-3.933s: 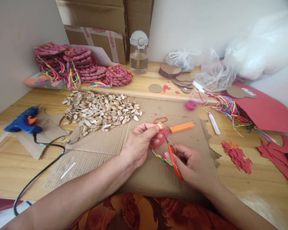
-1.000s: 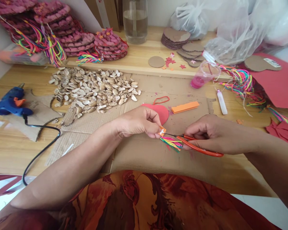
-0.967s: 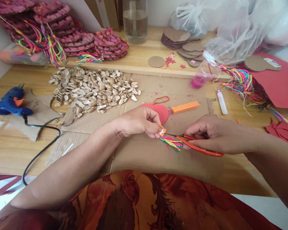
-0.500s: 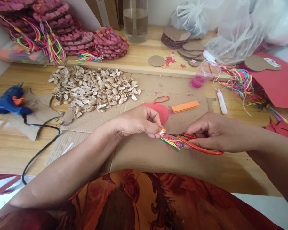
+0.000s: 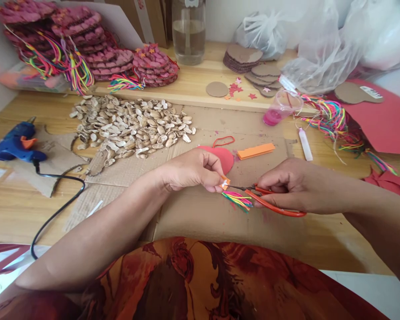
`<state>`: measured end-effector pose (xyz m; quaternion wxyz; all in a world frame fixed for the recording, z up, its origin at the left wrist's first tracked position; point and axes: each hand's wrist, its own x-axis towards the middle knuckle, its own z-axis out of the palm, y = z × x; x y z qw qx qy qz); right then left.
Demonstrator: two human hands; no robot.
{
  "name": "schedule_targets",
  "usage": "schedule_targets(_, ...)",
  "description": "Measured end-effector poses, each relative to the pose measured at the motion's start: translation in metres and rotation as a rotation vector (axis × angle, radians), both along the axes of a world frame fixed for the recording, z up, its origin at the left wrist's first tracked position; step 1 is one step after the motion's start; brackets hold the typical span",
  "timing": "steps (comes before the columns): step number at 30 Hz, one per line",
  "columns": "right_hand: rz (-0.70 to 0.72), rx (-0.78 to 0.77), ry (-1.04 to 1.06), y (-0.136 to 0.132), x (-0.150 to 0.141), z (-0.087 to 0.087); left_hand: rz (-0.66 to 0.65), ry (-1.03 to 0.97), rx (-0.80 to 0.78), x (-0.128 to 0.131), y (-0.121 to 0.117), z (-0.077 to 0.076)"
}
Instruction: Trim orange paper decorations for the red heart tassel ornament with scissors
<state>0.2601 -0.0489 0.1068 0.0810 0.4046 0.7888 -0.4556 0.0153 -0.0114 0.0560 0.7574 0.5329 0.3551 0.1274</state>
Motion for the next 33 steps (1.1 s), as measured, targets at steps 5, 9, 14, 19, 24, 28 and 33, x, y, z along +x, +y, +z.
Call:
schedule_targets(5,0.010,0.040,-0.061,-0.001,-0.001,0.002,0.020,-0.007,0.006,-0.001,0.000,0.002)
schedule_targets(9,-0.038,-0.023,-0.094,-0.001,0.003,0.001,0.034,-0.032,-0.034,0.000,0.000,0.002)
schedule_targets(14,-0.127,-0.102,-0.036,-0.002,0.006,-0.005,0.090,-0.039,-0.048,0.001,0.000,0.002)
schedule_targets(19,-0.203,-0.177,0.040,-0.005,0.002,-0.009,0.117,-0.036,-0.055,0.002,-0.001,0.004)
schedule_targets(24,-0.265,-0.239,0.062,-0.005,-0.001,-0.011,0.124,-0.045,-0.050,0.003,-0.002,0.003)
schedule_targets(28,-0.291,-0.245,0.077,-0.005,-0.001,-0.012,0.151,-0.055,-0.055,0.004,-0.002,0.003)
schedule_targets(33,-0.299,-0.220,0.077,-0.007,0.000,-0.013,0.183,-0.033,-0.076,0.005,-0.001,0.004)
